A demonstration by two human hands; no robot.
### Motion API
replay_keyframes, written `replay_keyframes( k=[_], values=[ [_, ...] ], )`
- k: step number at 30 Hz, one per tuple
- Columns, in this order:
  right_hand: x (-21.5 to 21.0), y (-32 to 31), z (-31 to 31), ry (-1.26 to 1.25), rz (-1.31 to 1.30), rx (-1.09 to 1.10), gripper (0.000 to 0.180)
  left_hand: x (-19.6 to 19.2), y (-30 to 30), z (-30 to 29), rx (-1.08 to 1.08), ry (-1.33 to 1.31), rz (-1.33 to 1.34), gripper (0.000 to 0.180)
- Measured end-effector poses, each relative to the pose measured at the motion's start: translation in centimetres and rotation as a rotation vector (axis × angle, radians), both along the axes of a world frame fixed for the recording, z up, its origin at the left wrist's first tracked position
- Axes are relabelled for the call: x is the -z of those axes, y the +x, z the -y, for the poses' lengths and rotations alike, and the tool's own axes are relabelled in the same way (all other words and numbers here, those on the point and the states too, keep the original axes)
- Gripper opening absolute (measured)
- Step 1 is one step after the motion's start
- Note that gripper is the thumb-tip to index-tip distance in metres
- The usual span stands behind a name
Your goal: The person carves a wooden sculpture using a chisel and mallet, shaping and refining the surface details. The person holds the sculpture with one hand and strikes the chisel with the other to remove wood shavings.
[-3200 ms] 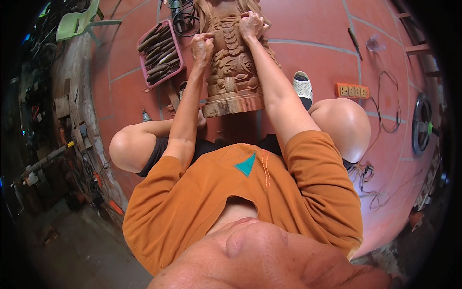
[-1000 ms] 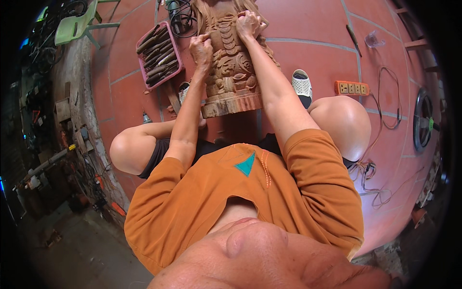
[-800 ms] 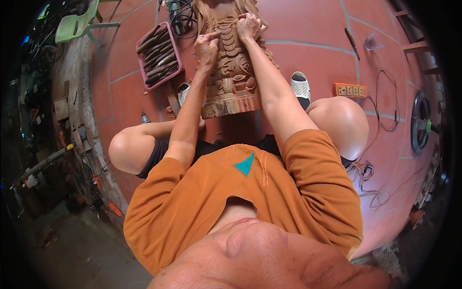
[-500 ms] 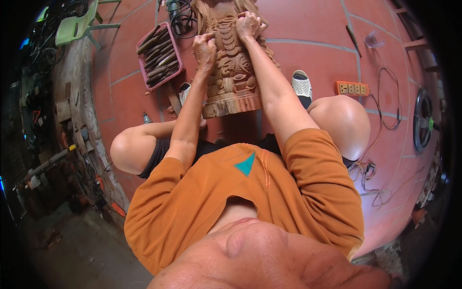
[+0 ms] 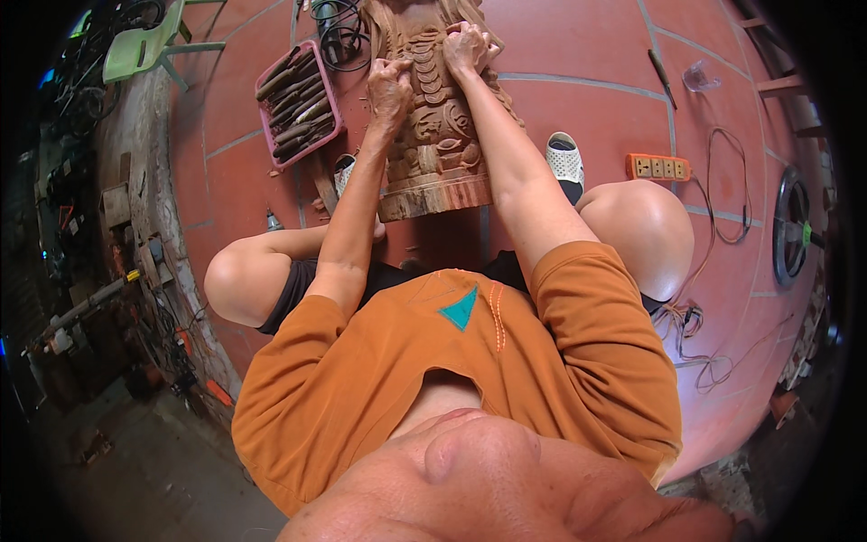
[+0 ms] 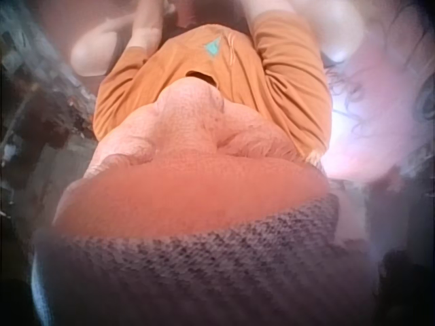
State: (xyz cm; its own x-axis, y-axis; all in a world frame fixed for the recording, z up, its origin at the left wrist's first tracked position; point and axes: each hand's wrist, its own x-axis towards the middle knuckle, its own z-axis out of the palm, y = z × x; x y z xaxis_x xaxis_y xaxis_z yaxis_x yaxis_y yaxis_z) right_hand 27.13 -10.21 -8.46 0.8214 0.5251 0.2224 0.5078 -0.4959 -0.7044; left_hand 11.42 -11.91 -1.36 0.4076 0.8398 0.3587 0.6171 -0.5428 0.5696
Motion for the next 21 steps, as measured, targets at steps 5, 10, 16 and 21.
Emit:
replay_keyframes(
  k=[5, 10, 16, 21],
  values=[
    [-0.1, -0.2, 0.1, -0.006, 0.021, 0.019, 0.017, -2.0, -1.1, -0.3, 0.109, -0.185, -0.181, 0.025],
    [0.5, -0.2, -0.3, -0.029, 0.071, 0.047, 0.017, -1.8, -1.5, -0.9, 0.034, -0.277, -0.105, 0.029],
    [0.2, -0.1, -0.2, 0.009, 0.007, 0.02, 0.018, -1.7, -1.6, -1.8, 0.043, -0.377, -0.086, 0.027],
    [0.1, -0.1, -0.1, 0.051, -0.022, 0.018, 0.015, -1.4, -1.7, -2.0, 0.035, -0.347, -0.093, 0.029]
  ],
)
